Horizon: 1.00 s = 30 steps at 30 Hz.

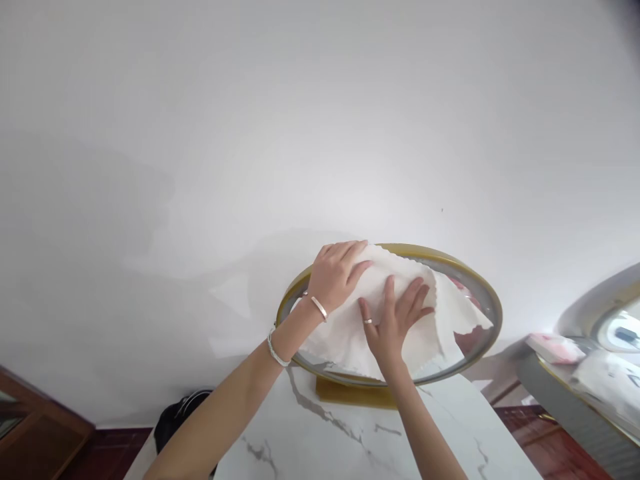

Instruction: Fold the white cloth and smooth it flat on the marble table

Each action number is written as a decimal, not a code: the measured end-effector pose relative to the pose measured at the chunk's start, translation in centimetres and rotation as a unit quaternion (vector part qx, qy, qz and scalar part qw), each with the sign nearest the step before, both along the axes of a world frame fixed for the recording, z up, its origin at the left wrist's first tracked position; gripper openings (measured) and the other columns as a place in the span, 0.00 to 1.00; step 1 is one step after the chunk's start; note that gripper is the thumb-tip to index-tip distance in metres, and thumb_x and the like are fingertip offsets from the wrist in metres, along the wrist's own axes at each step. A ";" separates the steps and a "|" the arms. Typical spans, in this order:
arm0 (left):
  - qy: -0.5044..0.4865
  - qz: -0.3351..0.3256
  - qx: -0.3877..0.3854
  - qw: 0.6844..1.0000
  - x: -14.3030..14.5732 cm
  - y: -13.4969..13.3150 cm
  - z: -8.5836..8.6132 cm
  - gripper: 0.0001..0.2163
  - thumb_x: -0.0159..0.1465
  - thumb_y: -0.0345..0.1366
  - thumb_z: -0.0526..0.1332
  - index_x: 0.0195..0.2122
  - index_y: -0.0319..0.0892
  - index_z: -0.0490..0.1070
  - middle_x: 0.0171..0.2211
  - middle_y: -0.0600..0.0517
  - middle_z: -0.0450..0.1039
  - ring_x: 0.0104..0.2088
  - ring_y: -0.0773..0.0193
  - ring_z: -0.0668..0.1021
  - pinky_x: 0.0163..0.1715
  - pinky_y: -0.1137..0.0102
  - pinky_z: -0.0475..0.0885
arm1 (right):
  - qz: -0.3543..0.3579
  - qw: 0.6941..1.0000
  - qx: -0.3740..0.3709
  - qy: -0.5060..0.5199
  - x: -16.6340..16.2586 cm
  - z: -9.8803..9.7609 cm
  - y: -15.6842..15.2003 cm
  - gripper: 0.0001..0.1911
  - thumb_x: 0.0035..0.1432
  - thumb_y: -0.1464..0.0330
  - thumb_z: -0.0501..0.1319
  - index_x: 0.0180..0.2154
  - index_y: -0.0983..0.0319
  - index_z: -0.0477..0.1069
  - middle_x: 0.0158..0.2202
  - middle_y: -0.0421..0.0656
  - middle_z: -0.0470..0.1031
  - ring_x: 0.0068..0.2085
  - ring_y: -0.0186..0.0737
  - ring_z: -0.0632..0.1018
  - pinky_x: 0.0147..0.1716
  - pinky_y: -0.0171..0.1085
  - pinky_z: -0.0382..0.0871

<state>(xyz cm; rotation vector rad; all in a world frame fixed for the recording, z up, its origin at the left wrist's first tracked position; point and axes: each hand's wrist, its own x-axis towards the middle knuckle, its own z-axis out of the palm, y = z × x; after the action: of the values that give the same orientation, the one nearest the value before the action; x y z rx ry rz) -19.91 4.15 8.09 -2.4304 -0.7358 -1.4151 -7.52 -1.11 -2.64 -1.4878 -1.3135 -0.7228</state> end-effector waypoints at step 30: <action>-0.276 0.015 -0.398 0.874 -6.7 2.9 -3.1 0.22 0.60 0.50 0.60 0.17 0.40 0.62 0.16 0.59 0.54 0.22 0.70 0.62 0.23 0.75 0.55 | 0.139 0.963 -0.026 -0.231 -1.7 6.4 3.2 0.21 0.65 0.56 0.52 0.48 0.61 0.75 0.53 0.49 0.74 0.54 0.40 0.75 0.56 0.43 0.66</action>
<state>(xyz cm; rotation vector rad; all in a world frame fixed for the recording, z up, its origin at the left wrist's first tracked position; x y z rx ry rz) -26.61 7.06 4.95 -2.4780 -1.7826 -2.1463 -9.27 2.12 3.78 -1.1752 -1.8635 -0.8853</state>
